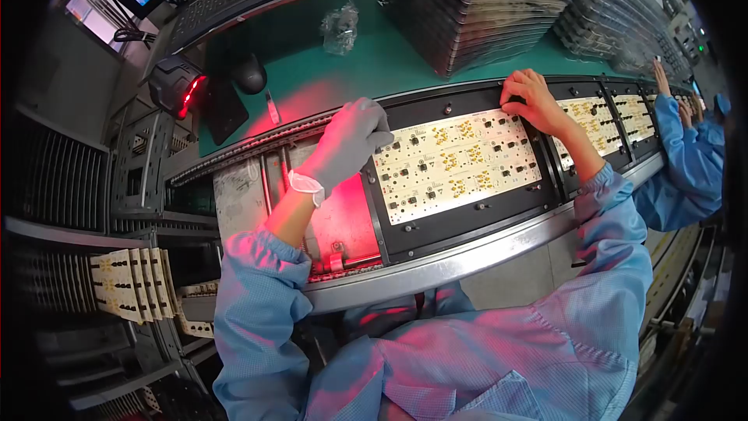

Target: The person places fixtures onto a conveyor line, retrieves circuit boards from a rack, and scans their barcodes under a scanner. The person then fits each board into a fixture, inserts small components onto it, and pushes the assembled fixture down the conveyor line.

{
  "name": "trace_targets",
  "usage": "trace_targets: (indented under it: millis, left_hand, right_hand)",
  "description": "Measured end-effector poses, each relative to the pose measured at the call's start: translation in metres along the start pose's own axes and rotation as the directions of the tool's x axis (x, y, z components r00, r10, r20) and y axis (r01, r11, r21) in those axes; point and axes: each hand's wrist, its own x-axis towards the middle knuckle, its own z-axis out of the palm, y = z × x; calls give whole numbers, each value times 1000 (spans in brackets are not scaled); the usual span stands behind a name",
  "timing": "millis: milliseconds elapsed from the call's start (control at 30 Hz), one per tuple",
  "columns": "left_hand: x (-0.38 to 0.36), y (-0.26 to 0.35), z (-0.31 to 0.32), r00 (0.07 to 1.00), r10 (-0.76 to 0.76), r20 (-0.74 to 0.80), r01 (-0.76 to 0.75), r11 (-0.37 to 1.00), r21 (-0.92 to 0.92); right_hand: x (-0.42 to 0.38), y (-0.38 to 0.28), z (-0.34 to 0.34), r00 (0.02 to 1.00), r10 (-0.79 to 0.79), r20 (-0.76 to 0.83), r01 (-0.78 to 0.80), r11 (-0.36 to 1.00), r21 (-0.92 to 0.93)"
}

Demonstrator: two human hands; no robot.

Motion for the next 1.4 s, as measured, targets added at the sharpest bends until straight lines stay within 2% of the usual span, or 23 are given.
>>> trace_targets:
  millis: [67, 100, 133, 167, 200, 233, 300, 400, 500, 533, 600, 767, 933, 1033, 1100, 1167, 1200, 1233, 1267, 1300, 1333, 1367, 1400]
  left_hand:
    - [-3, -2, 3, 999, 33, 26, -32, 999, -36]
    - [-8, -1, 7, 993, 87, -81, -86, 996, 13]
    - [-13, 3, 12, 972, 148, -185, -138, 988, 64]
    - [-22, 22, 13, 973, 145, -179, -121, 983, 141]
    - [-37, 46, 12, 975, 143, -172, -105, 971, 214]
    - [-55, 60, 18, 978, 184, -103, -162, 968, 193]
    - [-85, 86, 28, 974, 204, 93, -221, 949, 225]
    - [-99, 90, 49, 979, 193, 58, -201, 962, 185]
    - [-97, 89, 63, 993, 106, -45, -105, 994, 35]
    - [-96, 90, 70, 991, 78, -107, -66, 992, 112]
    - [-94, 94, 74, 981, 64, -184, -27, 980, 196]
    - [-95, 98, 70, 991, -10, -134, 30, 988, 148]
    - [-99, 94, 73, 987, 22, -162, 11, 980, 199]
    - [-97, 97, 75, 984, -42, -175, 55, 996, 70]
    - [-95, 99, 76, 944, -94, -317, 75, 995, -72]
    - [-96, 93, 74, 910, -43, -412, 17, 998, -65]
    - [-97, 89, 72, 860, -193, -472, 10, 932, -363]
    - [-97, 87, 67, 804, -352, -479, -30, 780, -625]
    - [-99, 78, 57, 705, -345, -620, -95, 820, -564]
    - [-114, 73, 45, 697, -572, -433, -40, 572, -820]
    - [-133, 80, 23, 657, -599, -458, -142, 498, -856]
    - [-161, 81, 11, 607, -588, -534, -42, 648, -761]
    - [-182, 82, 4, 566, -602, -563, -157, 591, -791]
  right_hand:
    - [-1, -4, -10, 992, -40, 118, 34, 998, 53]
    - [-6, -2, -9, 992, -33, 123, 27, 998, 51]
    - [-12, 2, -9, 999, -38, 35, 36, 997, 66]
    - [-17, 6, -11, 998, -41, -55, 45, 996, 77]
    - [-29, -8, -25, 989, 48, -140, -33, 994, 104]
    - [-40, -17, -33, 978, 110, -180, -83, 985, 154]
    - [-75, -30, -40, 963, 270, 22, -261, 902, 343]
    - [-107, -64, -35, 973, 193, 130, -217, 952, 214]
    - [-118, -91, -20, 984, 177, -26, -177, 984, 23]
    - [-120, -94, -16, 984, 179, -26, -178, 984, 20]
    - [-121, -97, -8, 964, 210, -163, -231, 965, -125]
    - [-126, -100, 11, 877, 380, -294, -407, 913, -34]
    - [-122, -108, 19, 802, 485, -349, -557, 817, -145]
    - [-122, -104, 26, 750, 547, -372, -639, 743, -196]
    - [-123, -104, 26, 743, 548, -385, -652, 722, -230]
    - [-123, -107, 26, 768, 476, -429, -615, 735, -287]
    - [-123, -111, 24, 764, 473, -438, -615, 740, -274]
    - [-121, -117, 21, 774, 463, -431, -601, 751, -273]
    - [-118, -126, 19, 761, 411, -502, -549, 820, -162]
    - [-116, -135, 19, 735, 371, -567, -481, 875, -51]
    - [-112, -150, 21, 754, 341, -561, -402, 916, 16]
    - [-102, -173, 25, 754, 276, -597, -317, 948, 37]
    - [-94, -198, 30, 764, 229, -602, -205, 973, 110]
